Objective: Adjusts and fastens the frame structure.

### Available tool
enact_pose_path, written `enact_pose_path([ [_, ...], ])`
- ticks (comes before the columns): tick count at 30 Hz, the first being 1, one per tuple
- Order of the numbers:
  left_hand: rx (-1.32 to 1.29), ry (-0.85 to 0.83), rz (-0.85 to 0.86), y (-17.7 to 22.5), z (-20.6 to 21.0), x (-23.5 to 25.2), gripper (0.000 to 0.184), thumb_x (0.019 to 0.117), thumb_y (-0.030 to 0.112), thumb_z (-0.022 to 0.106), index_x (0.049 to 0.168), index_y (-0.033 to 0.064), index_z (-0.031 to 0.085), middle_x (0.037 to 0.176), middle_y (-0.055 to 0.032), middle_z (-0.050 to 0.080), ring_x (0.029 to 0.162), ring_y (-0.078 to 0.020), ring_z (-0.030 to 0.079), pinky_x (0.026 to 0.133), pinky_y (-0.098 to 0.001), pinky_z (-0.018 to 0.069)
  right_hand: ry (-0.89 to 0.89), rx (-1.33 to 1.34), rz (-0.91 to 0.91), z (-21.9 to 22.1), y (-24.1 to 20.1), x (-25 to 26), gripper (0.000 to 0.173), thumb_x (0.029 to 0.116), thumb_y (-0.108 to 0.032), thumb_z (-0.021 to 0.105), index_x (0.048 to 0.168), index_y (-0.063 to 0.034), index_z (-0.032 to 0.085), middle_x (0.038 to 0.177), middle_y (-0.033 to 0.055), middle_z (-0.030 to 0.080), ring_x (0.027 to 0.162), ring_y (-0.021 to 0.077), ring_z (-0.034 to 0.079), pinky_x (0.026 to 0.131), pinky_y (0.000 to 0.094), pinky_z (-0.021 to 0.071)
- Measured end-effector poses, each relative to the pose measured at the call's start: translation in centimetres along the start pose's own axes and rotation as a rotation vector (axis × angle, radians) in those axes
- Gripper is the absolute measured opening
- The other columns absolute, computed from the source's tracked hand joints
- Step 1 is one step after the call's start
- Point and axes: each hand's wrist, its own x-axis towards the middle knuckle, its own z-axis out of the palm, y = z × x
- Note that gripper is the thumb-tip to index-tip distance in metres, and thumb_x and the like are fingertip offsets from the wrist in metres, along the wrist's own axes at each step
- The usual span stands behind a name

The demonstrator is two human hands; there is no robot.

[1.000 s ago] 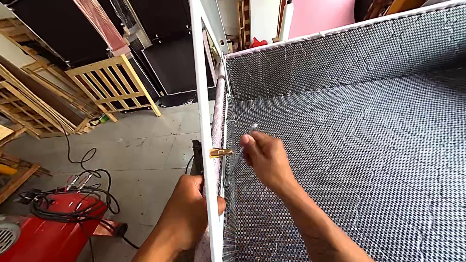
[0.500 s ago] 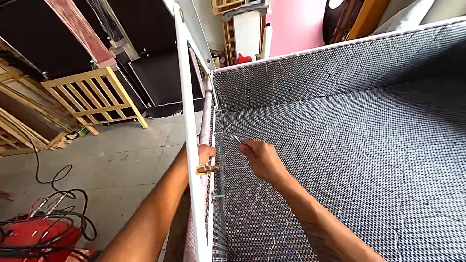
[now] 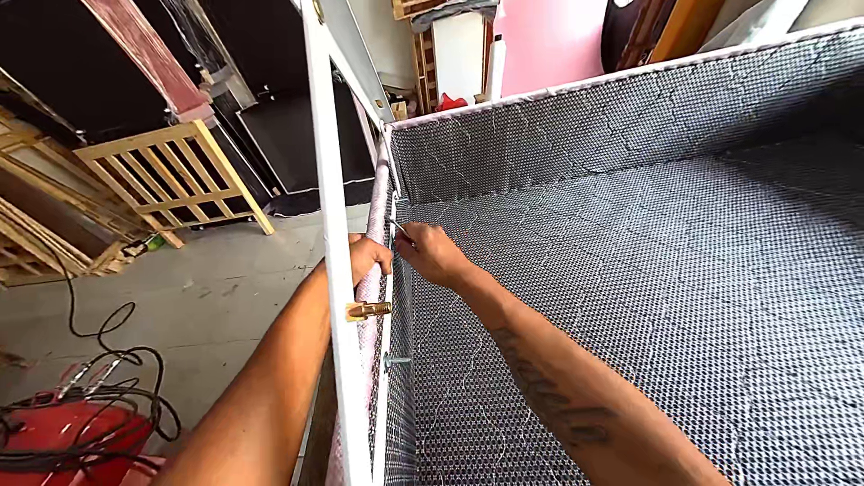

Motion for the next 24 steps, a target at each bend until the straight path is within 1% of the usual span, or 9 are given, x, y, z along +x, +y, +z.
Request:
enact_pose_path([
  [4, 0.013, 0.008, 0.008, 0.2, 0.2, -0.1, 0.016, 0.0754, -0.008, 0.066, 0.087, 0.0007, 0.06, 0.069, -0.01, 0.061, 0.055, -0.0161, 0.059, 0.048, -0.0318, 0.0498, -0.05, 0.097, 0.053, 0.4, 0.7, 0.7, 0.031, 0.1064, -0.022, 0.046, 0.088, -0.0029, 0.062, 0.071, 0.0095, 0.057, 0.068, 0.024, 0.059, 0.063, 0.0461, 0.0476],
  [6, 0.02, 0.015, 0.002, 0.2, 0.1, -0.1, 0.015, 0.075, -0.008, 0.066, 0.086, 0.0004, 0.06, 0.068, -0.0106, 0.062, 0.055, -0.0168, 0.059, 0.048, -0.033, 0.0498, -0.118, 0.305, 0.221, 0.6, 0.7, 1.2, 0.035, 0.1076, -0.026, 0.044, 0.086, -0.0053, 0.062, 0.066, 0.005, 0.052, 0.059, 0.0182, 0.053, 0.057, 0.0399, 0.0433],
  [9, 0.028, 0.029, 0.001, 0.2, 0.2, -0.4, 0.017, 0.0756, -0.007, 0.066, 0.089, 0.0008, 0.061, 0.07, -0.011, 0.062, 0.056, -0.0176, 0.06, 0.048, -0.0335, 0.0495, -0.162, 0.747, 0.542, 0.7, -0.7, 0.9, 0.035, 0.1077, -0.03, 0.042, 0.083, -0.01, 0.057, 0.057, -0.0031, 0.042, 0.041, 0.0066, 0.032, 0.039, 0.0226, 0.0264],
  [11, 0.022, 0.028, -0.006, 0.3, 0.3, -0.5, 0.018, 0.0756, -0.007, 0.066, 0.091, 0.001, 0.061, 0.071, -0.0113, 0.062, 0.057, -0.0181, 0.06, 0.048, -0.0337, 0.0495, -0.205, 0.752, 0.597, 0.1, -1.1, 0.7, 0.037, 0.1086, -0.033, 0.042, 0.085, -0.0105, 0.058, 0.058, -0.0038, 0.043, 0.04, 0.0052, 0.03, 0.038, 0.0213, 0.0248],
  [13, 0.012, 0.007, -0.007, 0.2, 0.1, -0.2, 0.019, 0.0761, -0.008, 0.066, 0.092, 0.0001, 0.061, 0.072, -0.0115, 0.062, 0.059, -0.018, 0.061, 0.05, -0.0339, 0.0509, -0.23, 0.389, 0.43, -1.5, -0.6, 0.5, 0.035, 0.109, -0.033, 0.048, 0.097, -0.006, 0.067, 0.069, 0.0026, 0.056, 0.049, 0.011, 0.045, 0.044, 0.0283, 0.0378],
  [15, 0.012, -0.001, 0.007, 0.1, 0.0, -0.2, 0.017, 0.0762, -0.008, 0.065, 0.091, 0.0, 0.061, 0.071, -0.0111, 0.062, 0.058, -0.0175, 0.06, 0.05, -0.0339, 0.0506, -0.261, -0.029, 0.231, -4.0, -0.7, 0.2, 0.022, 0.1029, -0.018, 0.056, 0.111, -0.0036, 0.07, 0.09, 0.0127, 0.068, 0.078, 0.0257, 0.065, 0.071, 0.0479, 0.0542],
  [19, 0.022, -0.004, 0.013, 0.0, 0.0, -0.1, 0.015, 0.0782, -0.006, 0.065, 0.091, 0.0005, 0.061, 0.071, -0.0107, 0.061, 0.057, -0.0164, 0.06, 0.049, -0.0323, 0.05, -0.206, -0.649, -0.154, -7.2, -2.4, -0.3, 0.022, 0.0997, -0.006, 0.055, 0.112, -0.0089, 0.073, 0.104, 0.0134, 0.072, 0.1, 0.034, 0.07, 0.084, 0.0558, 0.0558],
  [22, 0.053, 0.013, 0.027, 0.1, 0.2, -0.4, 0.01, 0.0791, -0.006, 0.066, 0.083, 0.0016, 0.061, 0.069, -0.0093, 0.062, 0.057, -0.0152, 0.059, 0.049, -0.0311, 0.0479, -0.051, -0.923, -0.497, -7.7, -3.2, 0.8, 0.022, 0.0985, -0.005, 0.053, 0.088, -0.0102, 0.071, 0.088, 0.0096, 0.07, 0.094, 0.0333, 0.065, 0.091, 0.0588, 0.0426],
  [24, 0.077, 0.019, 0.044, 0.4, 0.2, -0.6, 0.011, 0.0799, -0.007, 0.066, 0.08, 0.0027, 0.061, 0.069, -0.0076, 0.061, 0.058, -0.0137, 0.057, 0.05, -0.0297, 0.0465, -0.022, -0.993, -0.636, -7.5, -3.8, 2.0, 0.022, 0.0965, -0.002, 0.053, 0.083, -0.0092, 0.069, 0.084, 0.0096, 0.067, 0.097, 0.0356, 0.063, 0.097, 0.0647, 0.0378],
])
